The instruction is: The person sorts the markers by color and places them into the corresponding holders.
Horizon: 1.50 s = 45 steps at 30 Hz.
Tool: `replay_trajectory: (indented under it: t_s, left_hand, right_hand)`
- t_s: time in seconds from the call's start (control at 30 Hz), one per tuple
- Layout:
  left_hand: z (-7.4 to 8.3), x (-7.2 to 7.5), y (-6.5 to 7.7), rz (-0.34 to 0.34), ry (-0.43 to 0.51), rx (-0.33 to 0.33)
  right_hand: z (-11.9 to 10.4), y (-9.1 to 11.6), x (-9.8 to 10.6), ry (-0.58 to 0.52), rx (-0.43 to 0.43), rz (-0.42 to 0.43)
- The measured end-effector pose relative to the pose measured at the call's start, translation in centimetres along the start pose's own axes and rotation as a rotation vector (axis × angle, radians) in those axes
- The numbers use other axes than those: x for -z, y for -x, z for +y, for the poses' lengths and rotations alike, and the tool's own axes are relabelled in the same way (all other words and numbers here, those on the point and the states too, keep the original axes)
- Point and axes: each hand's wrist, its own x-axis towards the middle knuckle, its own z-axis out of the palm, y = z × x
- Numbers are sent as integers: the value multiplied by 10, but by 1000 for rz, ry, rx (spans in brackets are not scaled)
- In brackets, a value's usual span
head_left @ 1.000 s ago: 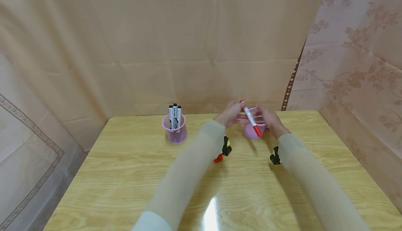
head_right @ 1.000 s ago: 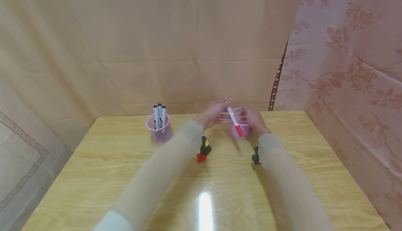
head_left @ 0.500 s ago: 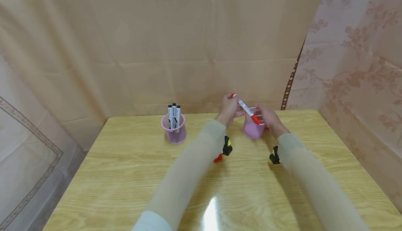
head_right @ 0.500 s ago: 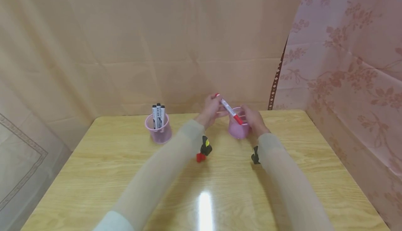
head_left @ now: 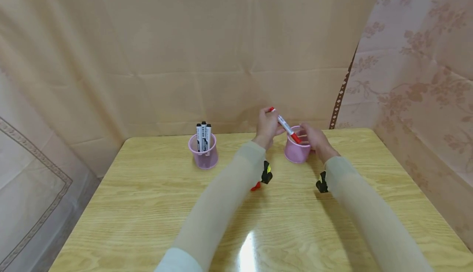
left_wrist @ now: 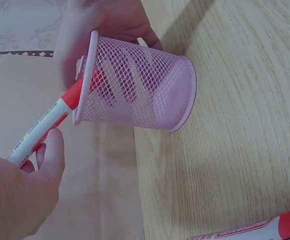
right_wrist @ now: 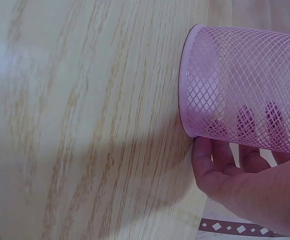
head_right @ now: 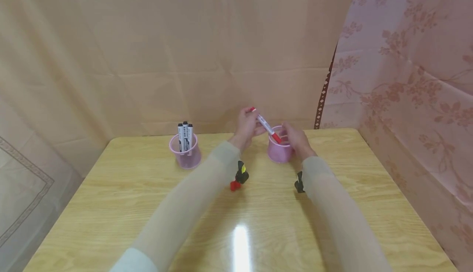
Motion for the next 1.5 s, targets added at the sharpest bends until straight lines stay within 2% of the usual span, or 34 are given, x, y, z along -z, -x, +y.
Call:
replay_trajectory:
  t_s: [0.17,0.37,0.6,0.9,1.2,1.5]
  left_hand:
    - [0,0,1,-57,-2,2]
    - [4,3,1,-160,-60,30]
    - [6,5,3,-229,-96,59]
    - [1,2,6,-252,-117,56]
    - [-2,1,7,-221,-145,35]
    - [-5,-2,8,-238,-192,-27]
  right_hand:
    - [-1,0,0,-13,1,-2]
    - [-1,0,-1,-29,17,-15]
    - [-1,1,0,-44,3,-17]
    - [0,2,1,-24,19,-10]
    - [-1,-1,-1,-28,13,12]
    - [-2,2,-1,-29,18,8]
